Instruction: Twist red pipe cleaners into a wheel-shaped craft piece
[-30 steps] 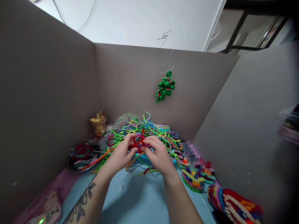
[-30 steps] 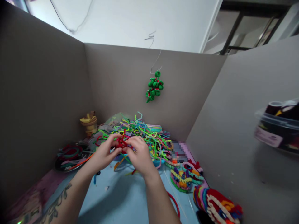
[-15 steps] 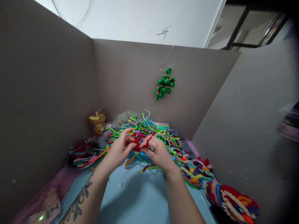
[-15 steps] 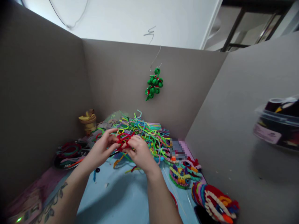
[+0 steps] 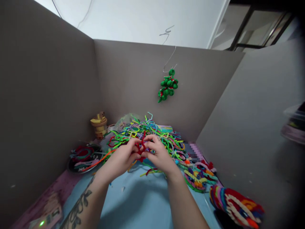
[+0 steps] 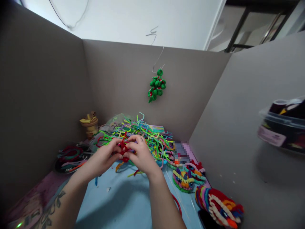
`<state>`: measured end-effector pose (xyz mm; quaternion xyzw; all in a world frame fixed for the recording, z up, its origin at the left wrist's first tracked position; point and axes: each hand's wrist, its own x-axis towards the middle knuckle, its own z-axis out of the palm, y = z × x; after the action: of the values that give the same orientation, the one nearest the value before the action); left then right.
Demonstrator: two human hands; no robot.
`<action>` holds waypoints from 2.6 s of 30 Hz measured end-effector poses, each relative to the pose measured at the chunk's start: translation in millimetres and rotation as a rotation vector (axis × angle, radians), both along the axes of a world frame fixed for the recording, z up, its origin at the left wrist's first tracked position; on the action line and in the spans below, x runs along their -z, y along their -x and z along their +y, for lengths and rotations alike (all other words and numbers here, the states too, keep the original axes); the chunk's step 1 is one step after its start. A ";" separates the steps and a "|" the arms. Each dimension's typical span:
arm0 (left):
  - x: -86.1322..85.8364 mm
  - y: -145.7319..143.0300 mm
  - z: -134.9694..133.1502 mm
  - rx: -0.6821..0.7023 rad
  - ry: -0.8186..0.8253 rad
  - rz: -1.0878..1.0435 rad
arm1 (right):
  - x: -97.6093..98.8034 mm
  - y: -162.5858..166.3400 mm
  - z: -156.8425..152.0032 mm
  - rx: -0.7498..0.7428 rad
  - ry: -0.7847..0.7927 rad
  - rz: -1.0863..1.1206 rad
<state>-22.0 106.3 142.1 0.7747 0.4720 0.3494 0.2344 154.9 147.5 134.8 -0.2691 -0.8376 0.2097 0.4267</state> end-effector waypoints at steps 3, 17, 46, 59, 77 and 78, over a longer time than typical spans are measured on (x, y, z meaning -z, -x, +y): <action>0.9 -0.3 1.1 -0.004 -0.004 0.026 | 0.1 1.0 0.5 -0.010 0.043 -0.009; 9.3 -21.7 8.0 -0.268 -0.204 -0.250 | 8.9 12.4 8.8 0.304 0.220 0.430; 6.2 -19.5 10.4 -0.230 0.058 -0.693 | 13.5 22.9 3.7 0.174 0.404 0.537; 7.7 -34.5 11.0 -0.274 0.051 -1.034 | 12.5 33.0 -8.4 0.289 0.281 0.408; 10.6 -44.6 3.4 -0.321 -0.065 -0.930 | 6.9 30.1 -9.7 0.148 0.579 0.578; 10.9 -44.7 3.6 -0.322 -0.068 -0.922 | 6.8 29.9 -9.1 0.142 0.588 0.574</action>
<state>22.7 109.9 131.2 0.4637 0.4209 0.7033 0.3366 125.0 138.4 128.0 -0.3674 -0.5684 0.4765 0.5612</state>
